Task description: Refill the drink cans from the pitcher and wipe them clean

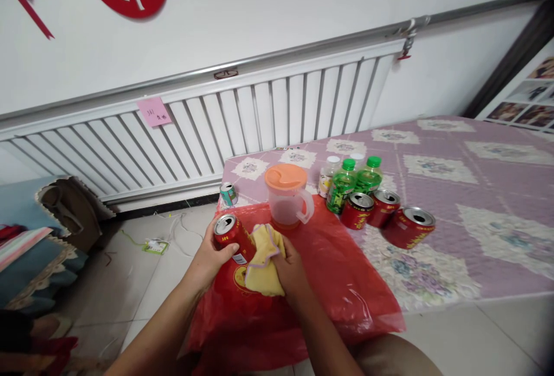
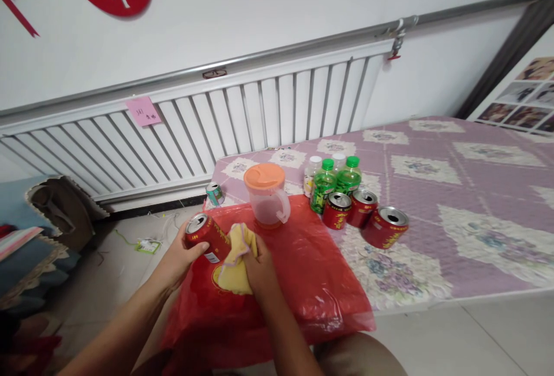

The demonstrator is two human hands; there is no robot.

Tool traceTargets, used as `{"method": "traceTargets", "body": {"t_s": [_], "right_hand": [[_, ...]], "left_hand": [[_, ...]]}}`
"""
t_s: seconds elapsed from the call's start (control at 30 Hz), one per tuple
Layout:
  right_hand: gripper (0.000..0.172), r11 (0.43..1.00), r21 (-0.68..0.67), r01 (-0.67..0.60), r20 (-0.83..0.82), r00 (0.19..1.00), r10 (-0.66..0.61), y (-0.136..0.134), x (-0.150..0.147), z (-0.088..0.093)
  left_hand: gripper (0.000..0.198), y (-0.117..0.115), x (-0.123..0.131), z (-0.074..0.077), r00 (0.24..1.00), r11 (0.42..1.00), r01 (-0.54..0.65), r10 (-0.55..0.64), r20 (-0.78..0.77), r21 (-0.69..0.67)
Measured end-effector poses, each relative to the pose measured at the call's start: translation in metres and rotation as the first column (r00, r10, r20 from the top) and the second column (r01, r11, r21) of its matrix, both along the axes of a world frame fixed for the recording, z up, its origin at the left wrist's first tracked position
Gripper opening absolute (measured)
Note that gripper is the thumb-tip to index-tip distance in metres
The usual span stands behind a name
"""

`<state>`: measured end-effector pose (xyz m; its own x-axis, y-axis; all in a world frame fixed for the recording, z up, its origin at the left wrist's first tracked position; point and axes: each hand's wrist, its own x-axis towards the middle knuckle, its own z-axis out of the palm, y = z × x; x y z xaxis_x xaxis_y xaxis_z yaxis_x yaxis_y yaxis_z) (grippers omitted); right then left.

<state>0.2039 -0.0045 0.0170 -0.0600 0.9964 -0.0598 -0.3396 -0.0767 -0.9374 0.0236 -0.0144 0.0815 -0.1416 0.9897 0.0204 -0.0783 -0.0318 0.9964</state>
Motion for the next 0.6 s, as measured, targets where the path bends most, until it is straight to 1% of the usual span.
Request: {"method": "traceTargets", "body": {"t_s": [0.07,0.1,0.13,0.17,0.2,0.23,0.27,0.3,0.33,0.37,0.4,0.47,0.53,0.6], "right_hand": [[0.043,0.988,0.134,0.077,0.072,0.994,-0.088,0.0,0.004,-0.001],[0.043,0.967,0.23,0.113,0.113,0.983,-0.142,-0.002,0.006,-0.001],[0.043,0.928,0.345,0.141,0.159,0.965,-0.206,-0.003,0.006,0.0],[0.044,0.87,0.47,0.146,0.213,0.938,-0.273,-0.006,0.006,0.001],[0.047,0.796,0.594,0.119,0.269,0.902,-0.336,-0.008,0.006,0.002],[0.05,0.713,0.698,0.066,0.323,0.86,-0.396,-0.011,0.005,0.003],[0.053,0.635,0.772,-0.002,0.37,0.815,-0.447,-0.013,0.004,0.005],[0.055,0.572,0.817,-0.067,0.405,0.773,-0.488,-0.014,0.003,0.006],[0.058,0.531,0.84,-0.113,0.427,0.741,-0.518,-0.015,0.003,0.007],[0.059,0.516,0.846,-0.136,0.442,0.719,-0.536,-0.015,0.004,0.008],[0.059,0.52,0.842,-0.143,0.454,0.709,-0.54,-0.015,0.005,0.009],[0.058,0.563,0.812,-0.154,0.483,0.72,-0.499,-0.013,0.01,0.01],[0.058,0.614,0.767,-0.186,0.512,0.754,-0.412,-0.011,0.017,0.012],[0.058,0.651,0.724,-0.23,0.527,0.793,-0.306,-0.009,0.023,0.014]], "left_hand": [[0.096,0.001,-0.001,-0.003,0.998,1.0,-0.007,0.007,-0.059,0.01],[0.096,0.002,-0.002,-0.006,0.995,1.0,-0.002,0.003,-0.096,0.017],[0.092,0.002,-0.002,-0.009,0.991,1.0,0.009,-0.006,-0.135,0.022],[0.087,0.003,-0.001,-0.012,0.985,0.999,0.024,-0.019,-0.172,0.028],[0.082,0.002,-0.001,-0.016,0.978,0.998,0.047,-0.039,-0.203,0.034],[0.077,0.002,0.0,-0.018,0.971,0.996,0.076,-0.066,-0.23,0.038],[0.073,0.001,0.001,-0.02,0.963,0.993,0.112,-0.098,-0.252,0.039],[0.071,0.0,0.002,-0.02,0.954,0.988,0.149,-0.133,-0.27,0.039],[0.069,-0.002,0.002,-0.019,0.944,0.982,0.186,-0.168,-0.285,0.037],[0.069,-0.003,0.001,-0.017,0.932,0.974,0.224,-0.206,-0.298,0.029],[0.069,-0.005,0.0,-0.015,0.918,0.964,0.264,-0.246,-0.31,0.017],[0.071,-0.008,-0.003,-0.008,0.882,0.934,0.358,-0.344,-0.324,-0.015],[0.075,-0.011,-0.006,-0.002,0.831,0.889,0.454,-0.446,-0.332,-0.057],[0.08,-0.013,-0.009,0.003,0.788,0.846,0.524,-0.525,-0.323,-0.099]]}}
